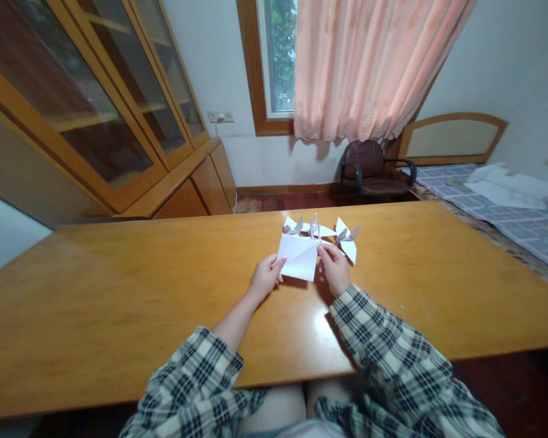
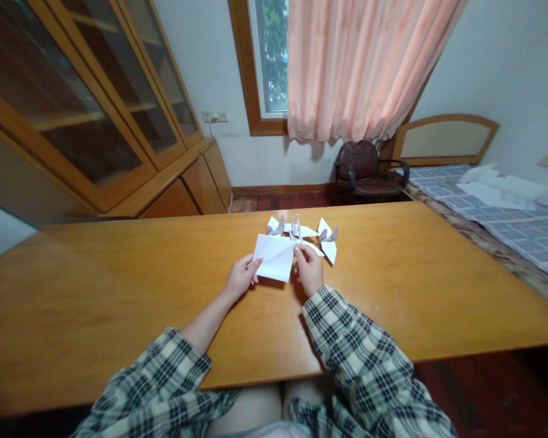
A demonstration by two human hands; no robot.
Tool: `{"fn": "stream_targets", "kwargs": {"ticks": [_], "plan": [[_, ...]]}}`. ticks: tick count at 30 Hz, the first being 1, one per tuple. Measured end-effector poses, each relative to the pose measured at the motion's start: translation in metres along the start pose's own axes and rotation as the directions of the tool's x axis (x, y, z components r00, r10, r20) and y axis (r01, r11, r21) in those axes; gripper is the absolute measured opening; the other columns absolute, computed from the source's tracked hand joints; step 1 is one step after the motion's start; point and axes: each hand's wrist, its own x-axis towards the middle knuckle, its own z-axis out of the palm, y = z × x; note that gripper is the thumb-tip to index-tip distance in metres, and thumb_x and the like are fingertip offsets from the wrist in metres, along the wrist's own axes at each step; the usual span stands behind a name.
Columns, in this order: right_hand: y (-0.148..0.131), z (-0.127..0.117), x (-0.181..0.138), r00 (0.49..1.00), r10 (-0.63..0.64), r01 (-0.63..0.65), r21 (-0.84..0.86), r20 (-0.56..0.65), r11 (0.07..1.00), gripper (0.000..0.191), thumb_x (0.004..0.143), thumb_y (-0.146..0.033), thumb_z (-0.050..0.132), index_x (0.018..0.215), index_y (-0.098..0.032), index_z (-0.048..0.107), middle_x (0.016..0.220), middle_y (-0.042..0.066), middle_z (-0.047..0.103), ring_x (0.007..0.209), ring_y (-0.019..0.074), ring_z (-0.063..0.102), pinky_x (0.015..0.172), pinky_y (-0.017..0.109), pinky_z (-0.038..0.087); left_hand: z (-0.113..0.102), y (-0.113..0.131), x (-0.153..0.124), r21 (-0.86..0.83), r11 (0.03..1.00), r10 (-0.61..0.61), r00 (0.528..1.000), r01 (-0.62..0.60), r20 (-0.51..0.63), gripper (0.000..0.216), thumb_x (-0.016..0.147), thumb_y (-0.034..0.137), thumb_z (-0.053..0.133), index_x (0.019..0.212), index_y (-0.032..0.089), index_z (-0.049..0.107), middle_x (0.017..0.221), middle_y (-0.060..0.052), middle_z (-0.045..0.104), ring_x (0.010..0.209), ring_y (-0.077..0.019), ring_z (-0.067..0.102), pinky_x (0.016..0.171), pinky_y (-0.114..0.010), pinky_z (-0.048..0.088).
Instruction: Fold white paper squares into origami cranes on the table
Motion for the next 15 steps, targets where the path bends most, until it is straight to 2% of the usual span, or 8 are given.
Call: {"fn": "stream_targets", "kwargs": {"ticks": [3,8,12,15], "plan": [[0.002,0.0,0.001,1.0,0.003,-0.004,0.033,0.021,0.999,0.039,0.078,-0.048,0.064,0.103,-0.018,0.059,0.076,-0.001,0.06,0.042,0.0054,0.04,0.038,0.021,0.031,-0.001,0.003,-0.001,0.021,1.0,0.021,0.998,-0.019,-0.054,0.041,0.084,0.057,0.05,0.076,0.018,0.055,0.04,0.008,0.044,0.033,-0.0081,0.04,0.035,-0.017,0.029],[-0.001,0.003,-0.001,0.997,0.015,-0.018,0.051,0.069,0.999,0.046,0.073,-0.042,0.07,0.11,-0.019,0.054,0.075,-0.003,0.058,0.047,0.0068,0.045,0.04,0.02,0.036,-0.001,0.01,-0.002,-0.012,1.0,0.016,0.998,-0.016,-0.058,0.041,0.082,0.057,0.053,0.071,0.018,0.055,0.038,0.009,0.041,0.033,-0.0076,0.039,0.036,-0.017,0.028],[-0.001,0.004,-0.004,0.982,0.101,-0.113,0.066,0.16,0.991,0.038,0.073,-0.046,0.07,0.096,-0.018,0.057,0.06,-0.005,0.055,0.041,0.0071,0.04,0.037,0.021,0.031,-0.002,0.012,-0.003,-0.058,0.998,-0.005,1.0,0.004,-0.025,0.041,0.078,0.056,0.059,0.068,0.016,0.057,0.038,0.008,0.043,0.033,-0.0068,0.039,0.035,-0.017,0.027],[0.0,0.004,-0.003,0.982,0.112,-0.122,0.065,0.151,0.99,0.036,0.072,-0.049,0.071,0.083,-0.018,0.056,0.054,-0.006,0.052,0.04,0.007,0.039,0.036,0.021,0.029,-0.001,0.009,-0.001,-0.151,0.988,-0.035,0.999,0.037,0.014,0.044,0.078,0.059,0.06,0.071,0.016,0.058,0.042,0.005,0.052,0.035,-0.0074,0.044,0.036,-0.017,0.032]]}}
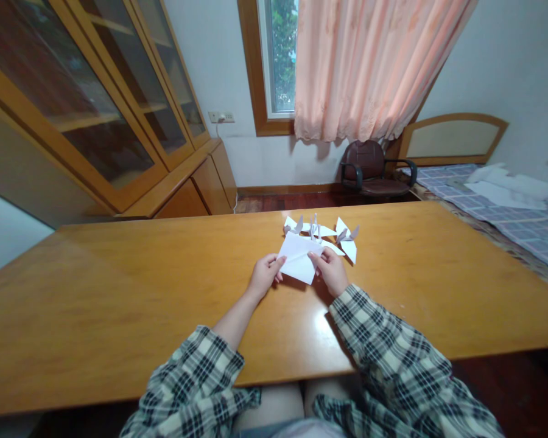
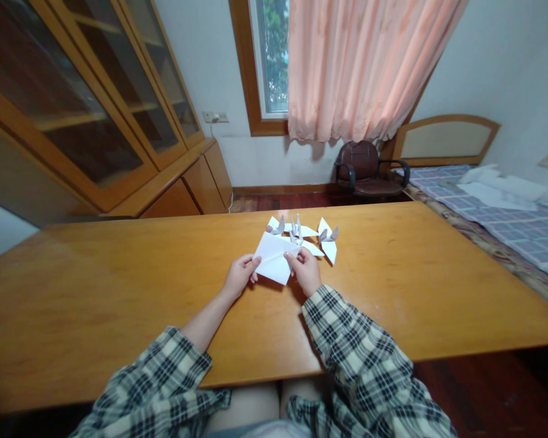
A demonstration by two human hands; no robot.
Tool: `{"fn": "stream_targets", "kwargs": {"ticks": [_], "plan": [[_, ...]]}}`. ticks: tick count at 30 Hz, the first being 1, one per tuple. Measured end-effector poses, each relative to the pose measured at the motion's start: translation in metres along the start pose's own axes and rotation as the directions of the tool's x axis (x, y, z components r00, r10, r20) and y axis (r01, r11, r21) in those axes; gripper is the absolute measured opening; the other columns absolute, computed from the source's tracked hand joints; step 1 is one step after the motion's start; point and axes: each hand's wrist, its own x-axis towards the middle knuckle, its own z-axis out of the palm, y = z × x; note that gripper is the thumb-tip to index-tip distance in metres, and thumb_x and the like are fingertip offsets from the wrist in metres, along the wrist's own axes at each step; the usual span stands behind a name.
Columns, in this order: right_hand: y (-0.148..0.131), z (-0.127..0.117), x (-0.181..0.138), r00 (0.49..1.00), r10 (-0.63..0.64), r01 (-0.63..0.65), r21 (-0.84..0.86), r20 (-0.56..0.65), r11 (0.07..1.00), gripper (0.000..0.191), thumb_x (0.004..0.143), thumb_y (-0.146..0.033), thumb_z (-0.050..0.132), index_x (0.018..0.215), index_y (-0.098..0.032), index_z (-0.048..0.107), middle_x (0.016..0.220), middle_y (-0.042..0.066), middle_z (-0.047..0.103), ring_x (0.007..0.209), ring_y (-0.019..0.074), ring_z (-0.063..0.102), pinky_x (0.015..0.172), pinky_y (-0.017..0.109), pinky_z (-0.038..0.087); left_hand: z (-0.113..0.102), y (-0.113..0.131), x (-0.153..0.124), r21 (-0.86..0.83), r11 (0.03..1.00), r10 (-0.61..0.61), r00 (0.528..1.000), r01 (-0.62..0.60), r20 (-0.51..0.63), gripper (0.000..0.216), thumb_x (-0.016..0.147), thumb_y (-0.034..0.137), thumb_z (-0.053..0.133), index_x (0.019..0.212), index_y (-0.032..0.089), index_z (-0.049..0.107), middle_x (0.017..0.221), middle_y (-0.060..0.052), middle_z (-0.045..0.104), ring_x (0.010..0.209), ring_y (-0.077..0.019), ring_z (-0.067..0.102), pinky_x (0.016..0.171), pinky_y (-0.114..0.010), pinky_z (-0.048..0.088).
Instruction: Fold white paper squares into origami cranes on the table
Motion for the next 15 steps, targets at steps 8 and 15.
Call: {"fn": "stream_targets", "kwargs": {"ticks": [8,15], "plan": [[-0.001,-0.001,-0.001,1.0,0.008,-0.008,0.037,0.007,0.999,0.041,0.075,-0.058,0.066,0.084,-0.02,0.055,0.052,-0.005,0.052,0.039,0.0103,0.045,0.036,0.022,0.033,0.001,-0.005,0.006,-0.085,0.996,0.025,0.999,-0.029,-0.043,0.046,0.074,0.06,0.064,0.071,0.014,0.06,0.057,-0.001,0.064,0.047,-0.0115,0.057,0.048,-0.022,0.046],[-0.007,0.0,0.0,0.993,0.12,-0.117,0.232,0.004,0.965,0.052,0.081,-0.07,0.048,0.079,-0.019,0.058,0.054,-0.002,0.051,0.04,0.0097,0.038,0.034,0.023,0.022,-0.011,0.002,0.006,-0.086,0.996,0.001,0.999,0.003,0.042,0.044,0.068,0.058,0.071,0.066,0.015,0.059,0.055,0.0,0.061,0.048,-0.0113,0.056,0.05,-0.022,0.046]]}}
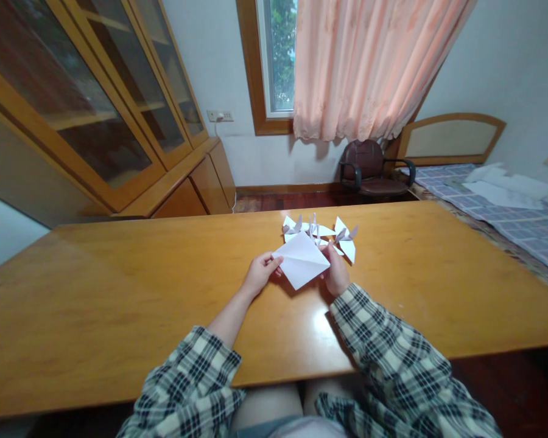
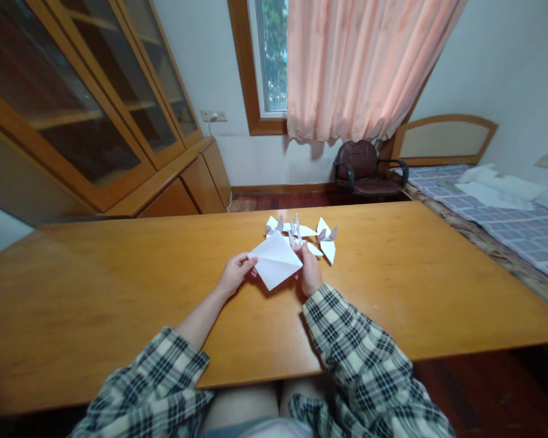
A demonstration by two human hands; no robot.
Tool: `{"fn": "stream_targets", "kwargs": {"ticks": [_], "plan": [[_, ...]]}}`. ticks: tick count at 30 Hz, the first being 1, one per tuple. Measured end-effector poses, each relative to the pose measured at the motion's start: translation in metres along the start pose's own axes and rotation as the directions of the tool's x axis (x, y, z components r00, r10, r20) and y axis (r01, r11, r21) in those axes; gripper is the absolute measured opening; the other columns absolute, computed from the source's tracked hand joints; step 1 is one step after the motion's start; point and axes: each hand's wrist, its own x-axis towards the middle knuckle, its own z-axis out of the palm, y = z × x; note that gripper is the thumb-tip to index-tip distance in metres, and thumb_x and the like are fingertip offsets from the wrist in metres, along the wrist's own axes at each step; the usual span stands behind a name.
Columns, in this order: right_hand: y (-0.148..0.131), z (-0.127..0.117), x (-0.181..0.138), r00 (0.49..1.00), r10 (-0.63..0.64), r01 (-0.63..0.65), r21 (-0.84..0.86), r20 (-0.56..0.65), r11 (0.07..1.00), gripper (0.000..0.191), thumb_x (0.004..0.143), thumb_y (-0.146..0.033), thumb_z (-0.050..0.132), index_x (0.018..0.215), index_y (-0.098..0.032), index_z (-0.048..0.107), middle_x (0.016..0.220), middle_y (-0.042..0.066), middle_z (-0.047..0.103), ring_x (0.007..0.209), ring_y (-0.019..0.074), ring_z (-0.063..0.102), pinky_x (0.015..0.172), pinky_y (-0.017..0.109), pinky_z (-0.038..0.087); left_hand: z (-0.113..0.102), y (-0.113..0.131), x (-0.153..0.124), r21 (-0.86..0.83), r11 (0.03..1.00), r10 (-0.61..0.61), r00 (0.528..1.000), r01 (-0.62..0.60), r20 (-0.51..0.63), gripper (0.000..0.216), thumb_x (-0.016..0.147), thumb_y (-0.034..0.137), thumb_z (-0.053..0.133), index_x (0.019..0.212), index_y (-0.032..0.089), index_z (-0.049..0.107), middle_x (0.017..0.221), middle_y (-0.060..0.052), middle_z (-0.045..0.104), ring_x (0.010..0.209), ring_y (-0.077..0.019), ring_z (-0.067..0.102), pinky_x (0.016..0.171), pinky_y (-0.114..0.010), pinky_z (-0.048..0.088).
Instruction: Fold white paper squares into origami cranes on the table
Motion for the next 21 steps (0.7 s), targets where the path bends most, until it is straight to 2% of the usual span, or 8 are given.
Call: {"fn": "stream_targets", "kwargs": {"ticks": [4,6,9,12,14,17,19,21], "plan": [[-0.006,0.004,-0.005,0.993,0.014,-0.016,0.016,0.12,1.0,0.037,0.076,-0.055,0.065,0.083,-0.019,0.06,0.058,-0.003,0.053,0.043,0.009,0.037,0.036,0.022,0.024,-0.004,-0.001,0.0,-0.018,1.0,0.006,0.999,-0.006,0.036,0.045,0.069,0.059,0.07,0.066,0.015,0.058,0.055,0.001,0.059,0.05,-0.0108,0.053,0.052,-0.022,0.044],[-0.005,0.006,-0.008,0.982,0.055,-0.054,-0.007,0.18,0.999,0.035,0.076,-0.054,0.065,0.08,-0.02,0.06,0.054,-0.004,0.049,0.041,0.009,0.035,0.035,0.022,0.022,-0.005,-0.004,0.001,-0.053,0.998,0.032,0.999,-0.032,0.0,0.045,0.071,0.058,0.069,0.069,0.015,0.059,0.06,0.001,0.06,0.055,-0.011,0.054,0.056,-0.022,0.044],[0.001,0.005,-0.011,0.974,0.058,-0.039,-0.092,0.218,0.995,0.035,0.076,-0.055,0.063,0.079,-0.02,0.062,0.053,-0.003,0.049,0.042,0.0097,0.037,0.036,0.022,0.029,-0.004,-0.012,0.004,-0.111,0.992,0.053,0.995,-0.063,-0.089,0.046,0.076,0.06,0.064,0.081,0.014,0.064,0.074,-0.001,0.065,0.067,-0.0133,0.057,0.065,-0.023,0.045],[0.005,0.006,-0.012,0.968,-0.008,0.069,-0.239,0.25,0.969,0.034,0.074,-0.052,0.065,0.083,-0.019,0.066,0.06,-0.001,0.057,0.047,0.0109,0.045,0.042,0.023,0.036,-0.001,-0.018,0.007,-0.096,0.993,0.059,0.984,-0.075,-0.166,0.049,0.084,0.061,0.054,0.102,0.016,0.063,0.088,-0.004,0.067,0.077,-0.0158,0.059,0.071,-0.025,0.047],[0.005,0.007,-0.014,0.963,-0.117,0.195,-0.331,0.241,0.923,0.032,0.075,-0.049,0.065,0.083,-0.018,0.068,0.069,0.002,0.064,0.055,0.0136,0.053,0.049,0.025,0.043,0.001,-0.019,0.006,-0.027,0.993,0.11,0.975,-0.117,-0.193,0.055,0.086,0.059,0.052,0.124,0.019,0.053,0.103,-0.007,0.065,0.088,-0.0179,0.06,0.076,-0.027,0.048],[0.0,0.009,-0.016,0.942,-0.286,0.335,-0.42,0.177,0.843,0.026,0.079,-0.043,0.062,0.085,-0.019,0.07,0.082,0.006,0.07,0.072,0.0195,0.062,0.067,0.032,0.05,0.005,-0.015,0.001,0.111,0.96,0.272,0.95,-0.257,-0.155,0.075,0.083,0.057,0.058,0.144,0.024,0.03,0.14,-0.015,0.045,0.121,-0.0241,0.05,0.091,-0.032,0.047],[-0.003,0.008,-0.016,0.925,-0.359,0.375,-0.454,0.126,0.808,0.024,0.081,-0.04,0.06,0.087,-0.019,0.07,0.087,0.007,0.072,0.078,0.0218,0.064,0.074,0.035,0.051,0.007,-0.012,-0.005,0.178,0.913,0.381,0.923,-0.366,-0.054,0.086,0.077,0.058,0.064,0.147,0.025,0.026,0.154,-0.016,0.024,0.138,-0.029,0.033,0.103,-0.038,0.04],[-0.005,0.006,-0.015,0.912,-0.401,0.392,-0.476,0.087,0.787,0.023,0.081,-0.039,0.06,0.088,-0.02,0.07,0.086,0.007,0.071,0.078,0.0223,0.064,0.073,0.035,0.052,0.009,-0.008,-0.01,0.222,0.877,0.43,0.902,-0.426,0.034,0.101,0.066,0.059,0.074,0.148,0.025,0.026,0.158,-0.016,0.013,0.144,-0.0332,0.019,0.111,-0.045,0.032]]}}
